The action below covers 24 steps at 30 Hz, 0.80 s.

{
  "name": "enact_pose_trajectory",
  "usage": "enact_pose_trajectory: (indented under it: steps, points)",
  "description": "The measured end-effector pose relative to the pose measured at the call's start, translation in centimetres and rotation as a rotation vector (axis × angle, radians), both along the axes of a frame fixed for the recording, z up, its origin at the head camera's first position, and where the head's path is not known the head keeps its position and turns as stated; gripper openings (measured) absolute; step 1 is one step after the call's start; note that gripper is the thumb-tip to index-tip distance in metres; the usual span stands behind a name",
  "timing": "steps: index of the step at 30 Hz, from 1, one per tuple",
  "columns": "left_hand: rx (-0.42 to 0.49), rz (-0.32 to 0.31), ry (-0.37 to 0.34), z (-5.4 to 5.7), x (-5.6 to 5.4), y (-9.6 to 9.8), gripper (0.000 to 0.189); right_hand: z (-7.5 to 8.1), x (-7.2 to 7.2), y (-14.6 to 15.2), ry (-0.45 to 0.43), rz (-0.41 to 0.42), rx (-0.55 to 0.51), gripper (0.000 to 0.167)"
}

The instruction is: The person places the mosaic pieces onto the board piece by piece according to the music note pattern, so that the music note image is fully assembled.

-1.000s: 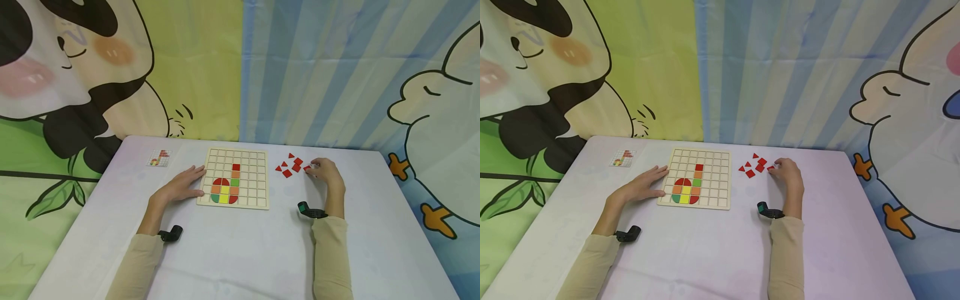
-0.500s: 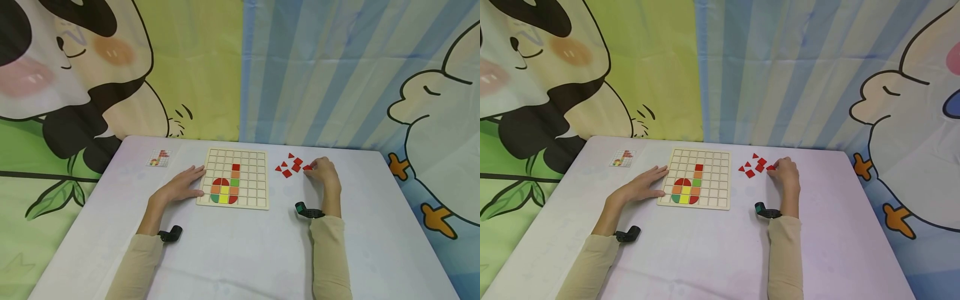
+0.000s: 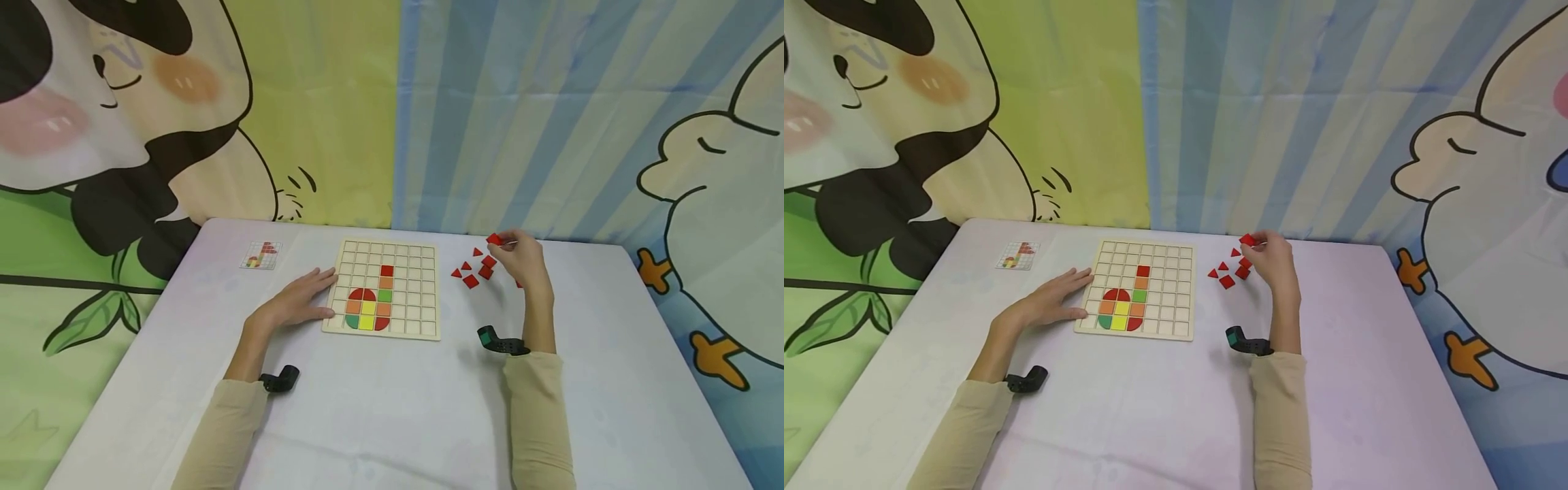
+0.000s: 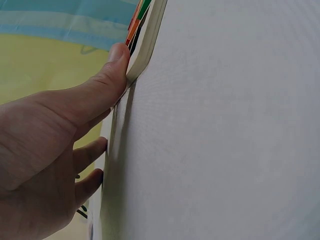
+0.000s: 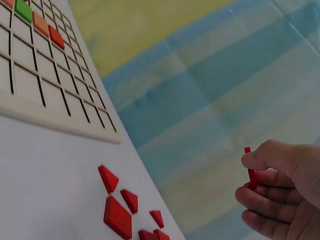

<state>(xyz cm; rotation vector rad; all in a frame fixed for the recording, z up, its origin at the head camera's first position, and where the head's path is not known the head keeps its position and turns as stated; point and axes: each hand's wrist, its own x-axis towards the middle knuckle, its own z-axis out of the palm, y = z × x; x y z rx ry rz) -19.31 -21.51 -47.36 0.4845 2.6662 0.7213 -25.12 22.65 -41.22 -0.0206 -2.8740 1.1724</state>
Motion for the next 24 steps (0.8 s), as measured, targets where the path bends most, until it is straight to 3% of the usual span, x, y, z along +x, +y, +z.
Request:
enact_pose_trajectory:
  steps: [3,8,17,24]
  points:
    - [0.003,-0.001,0.005,0.1,0.0,0.0,0.084,0.4,-0.2,-1.7,0.069,0.040,-0.040,0.042]
    - [-0.001,0.002,-0.007,0.1,0.0,0.0,0.086,0.0,-0.2,-4.4,0.087,0.113,-0.022,0.037]
    - [0.012,0.016,-0.011,0.1,0.1,-0.1,0.086,-1.1,0.1,-10.8,0.078,0.401,0.076,0.030]
    - [0.022,0.009,-0.007,0.1,0.1,0.0,0.085,-1.5,0.7,-12.7,0.056,0.436,0.085,0.033]
